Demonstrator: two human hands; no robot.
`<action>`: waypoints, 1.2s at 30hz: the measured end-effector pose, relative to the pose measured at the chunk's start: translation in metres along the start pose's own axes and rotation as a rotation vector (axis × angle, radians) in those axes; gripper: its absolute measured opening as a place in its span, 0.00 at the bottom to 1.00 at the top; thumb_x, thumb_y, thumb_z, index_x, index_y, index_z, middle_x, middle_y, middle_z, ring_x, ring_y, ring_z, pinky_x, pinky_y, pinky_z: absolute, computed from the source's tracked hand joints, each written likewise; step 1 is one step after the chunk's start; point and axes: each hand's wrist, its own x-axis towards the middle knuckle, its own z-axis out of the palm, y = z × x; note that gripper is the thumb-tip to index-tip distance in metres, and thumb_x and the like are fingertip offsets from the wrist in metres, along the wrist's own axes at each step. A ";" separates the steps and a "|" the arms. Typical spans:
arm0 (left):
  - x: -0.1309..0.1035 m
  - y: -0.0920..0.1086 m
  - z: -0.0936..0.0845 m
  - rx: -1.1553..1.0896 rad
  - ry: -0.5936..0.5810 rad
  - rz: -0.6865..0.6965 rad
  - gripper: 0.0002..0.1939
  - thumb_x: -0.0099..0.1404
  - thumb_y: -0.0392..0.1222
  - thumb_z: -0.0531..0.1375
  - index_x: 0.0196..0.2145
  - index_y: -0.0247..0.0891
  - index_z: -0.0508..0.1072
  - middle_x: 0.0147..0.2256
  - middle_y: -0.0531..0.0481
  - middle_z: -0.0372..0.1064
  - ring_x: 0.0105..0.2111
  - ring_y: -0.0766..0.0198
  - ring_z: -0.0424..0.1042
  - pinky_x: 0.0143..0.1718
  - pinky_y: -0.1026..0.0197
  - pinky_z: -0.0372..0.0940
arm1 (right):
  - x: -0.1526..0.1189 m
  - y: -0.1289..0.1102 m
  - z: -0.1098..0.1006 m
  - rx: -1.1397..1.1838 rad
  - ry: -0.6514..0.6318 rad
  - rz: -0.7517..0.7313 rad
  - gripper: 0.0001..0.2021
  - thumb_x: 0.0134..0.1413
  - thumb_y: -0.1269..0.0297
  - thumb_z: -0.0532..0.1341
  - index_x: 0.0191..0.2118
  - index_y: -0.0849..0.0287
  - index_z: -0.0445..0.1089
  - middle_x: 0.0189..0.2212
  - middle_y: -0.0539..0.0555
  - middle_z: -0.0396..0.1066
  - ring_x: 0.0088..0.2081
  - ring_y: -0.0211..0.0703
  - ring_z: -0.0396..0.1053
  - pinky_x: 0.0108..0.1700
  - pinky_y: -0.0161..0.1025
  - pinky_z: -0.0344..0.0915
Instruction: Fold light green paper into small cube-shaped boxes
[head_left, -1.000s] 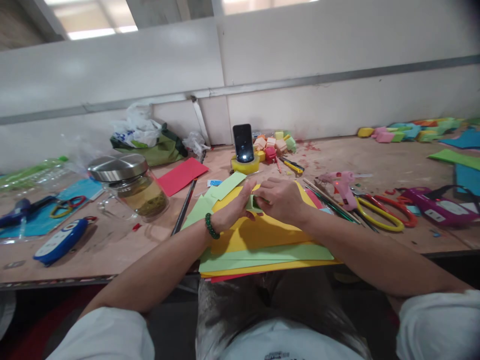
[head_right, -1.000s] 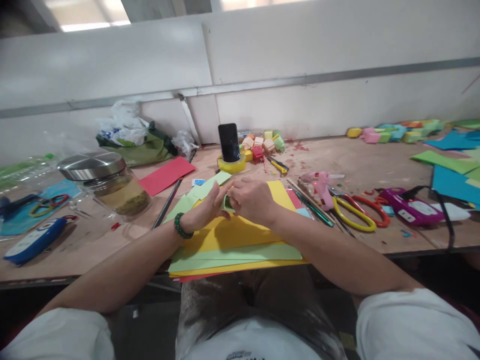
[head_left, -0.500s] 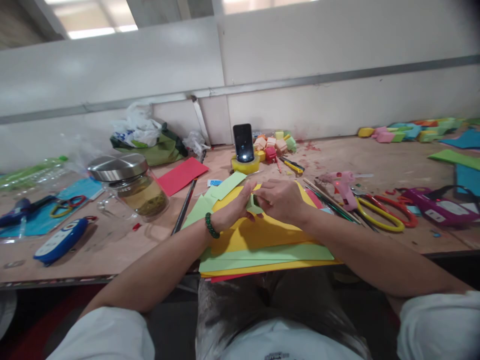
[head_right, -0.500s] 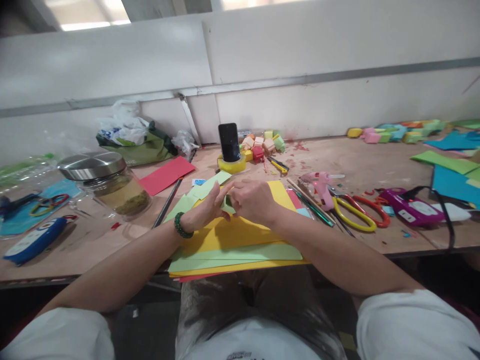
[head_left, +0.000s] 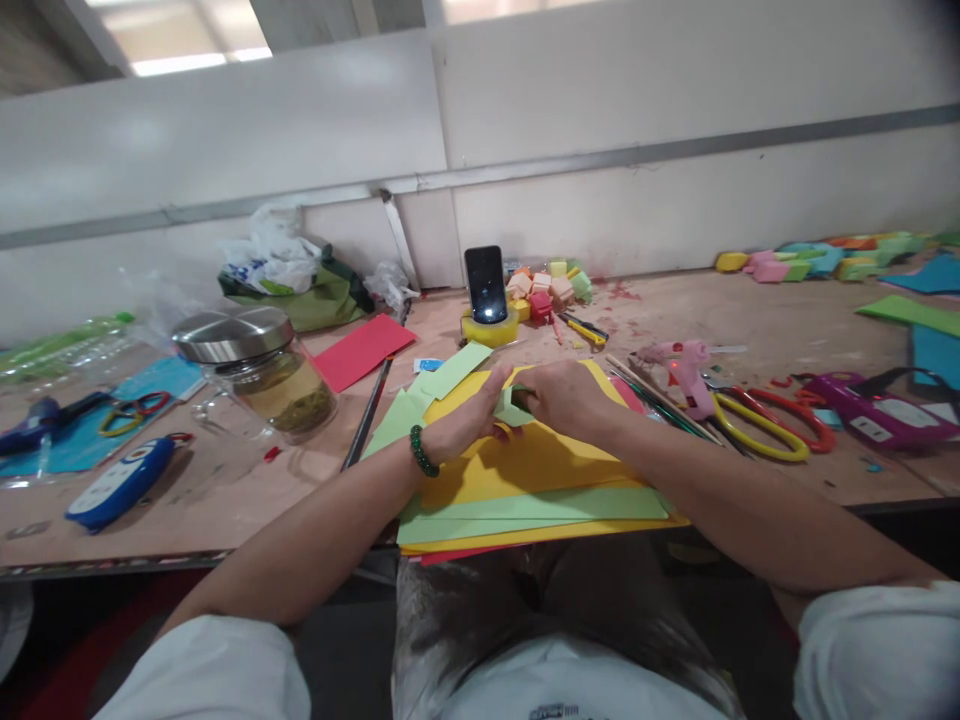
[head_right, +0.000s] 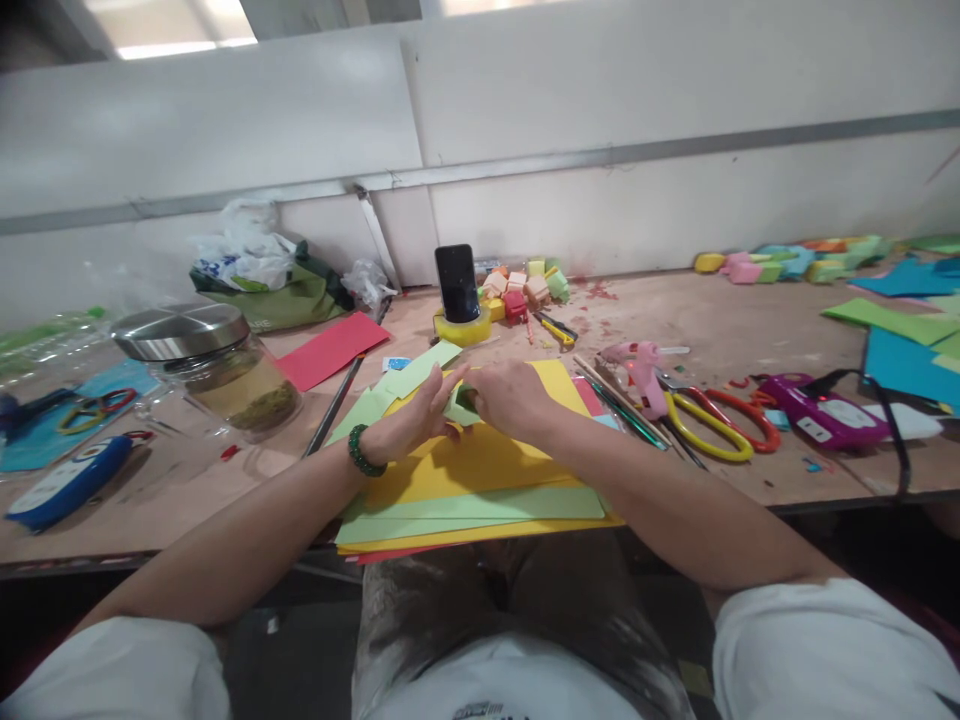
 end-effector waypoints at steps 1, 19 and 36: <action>0.000 0.000 -0.001 -0.004 -0.003 0.007 0.35 0.64 0.69 0.43 0.51 0.40 0.70 0.33 0.48 0.69 0.28 0.67 0.68 0.27 0.66 0.62 | 0.000 0.001 -0.001 0.028 0.007 -0.009 0.10 0.47 0.73 0.57 0.31 0.59 0.77 0.24 0.53 0.74 0.25 0.39 0.64 0.26 0.37 0.46; 0.000 -0.008 -0.011 -0.129 0.027 0.108 0.41 0.61 0.45 0.62 0.66 0.45 0.47 0.44 0.46 0.68 0.31 0.67 0.72 0.32 0.64 0.64 | 0.005 0.014 -0.002 0.295 0.139 -0.171 0.17 0.43 0.79 0.56 0.39 0.60 0.75 0.29 0.51 0.76 0.28 0.37 0.67 0.30 0.32 0.57; 0.017 -0.022 -0.020 0.384 0.040 0.432 0.27 0.54 0.40 0.65 0.52 0.34 0.68 0.46 0.41 0.70 0.45 0.56 0.69 0.47 0.56 0.65 | 0.005 0.016 0.005 0.191 0.060 -0.144 0.11 0.46 0.75 0.59 0.35 0.59 0.75 0.29 0.53 0.76 0.30 0.41 0.69 0.31 0.35 0.58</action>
